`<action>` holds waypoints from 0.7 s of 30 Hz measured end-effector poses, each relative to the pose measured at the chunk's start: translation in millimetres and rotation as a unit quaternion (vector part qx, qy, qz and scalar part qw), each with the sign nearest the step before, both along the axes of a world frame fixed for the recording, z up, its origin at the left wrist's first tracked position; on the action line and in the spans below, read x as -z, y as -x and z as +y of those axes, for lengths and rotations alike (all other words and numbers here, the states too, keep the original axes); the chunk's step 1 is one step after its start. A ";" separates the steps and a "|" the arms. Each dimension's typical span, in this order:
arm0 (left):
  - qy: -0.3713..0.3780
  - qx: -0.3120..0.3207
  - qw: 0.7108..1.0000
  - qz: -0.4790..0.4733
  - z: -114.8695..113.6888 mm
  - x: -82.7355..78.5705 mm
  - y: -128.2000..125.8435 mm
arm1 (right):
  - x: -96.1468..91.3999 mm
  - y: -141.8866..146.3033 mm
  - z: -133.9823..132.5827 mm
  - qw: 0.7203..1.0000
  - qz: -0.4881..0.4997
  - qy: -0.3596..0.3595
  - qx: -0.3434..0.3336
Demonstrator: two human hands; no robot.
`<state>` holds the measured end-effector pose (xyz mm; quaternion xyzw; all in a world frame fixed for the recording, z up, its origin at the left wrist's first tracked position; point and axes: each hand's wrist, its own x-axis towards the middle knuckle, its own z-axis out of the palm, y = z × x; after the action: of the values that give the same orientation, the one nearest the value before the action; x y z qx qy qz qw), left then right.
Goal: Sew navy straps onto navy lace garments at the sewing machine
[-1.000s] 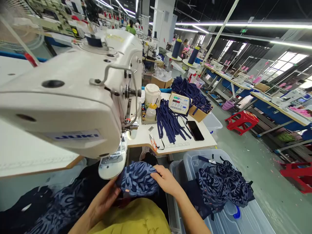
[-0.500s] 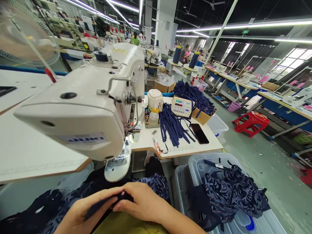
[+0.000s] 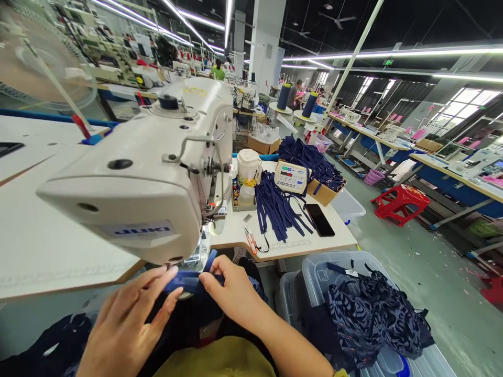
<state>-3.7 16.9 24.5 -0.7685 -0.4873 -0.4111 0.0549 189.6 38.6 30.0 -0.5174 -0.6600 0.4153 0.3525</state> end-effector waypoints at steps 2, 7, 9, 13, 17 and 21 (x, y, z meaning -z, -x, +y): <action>-0.096 0.064 0.986 0.120 3.8 0.1 1.7 | -0.3 2.1 9.4 0.999 -0.003 0.012 -0.031; -0.125 0.081 0.965 0.215 11.0 4.8 6.4 | 2.8 -3.6 21.5 0.998 0.019 0.017 -0.061; -0.125 0.071 0.965 0.220 11.6 8.4 9.2 | 5.1 -8.9 21.4 0.998 0.022 0.005 -0.065; -0.119 0.060 0.968 0.212 11.2 17.9 11.8 | 5.0 -12.1 20.5 0.997 0.032 -0.039 -0.053; -0.131 0.015 0.973 0.191 10.6 26.5 6.8 | -1.8 -5.3 27.2 0.995 -0.021 -0.086 -0.045; -0.105 -0.017 0.977 0.185 7.3 25.8 0.9 | -7.7 0.3 35.4 0.989 -0.054 -0.122 -0.066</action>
<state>-4.6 24.3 -1.3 -0.8128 -0.4360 -0.3097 0.2312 189.3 74.0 37.7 -0.4469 -0.7566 0.3257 0.3489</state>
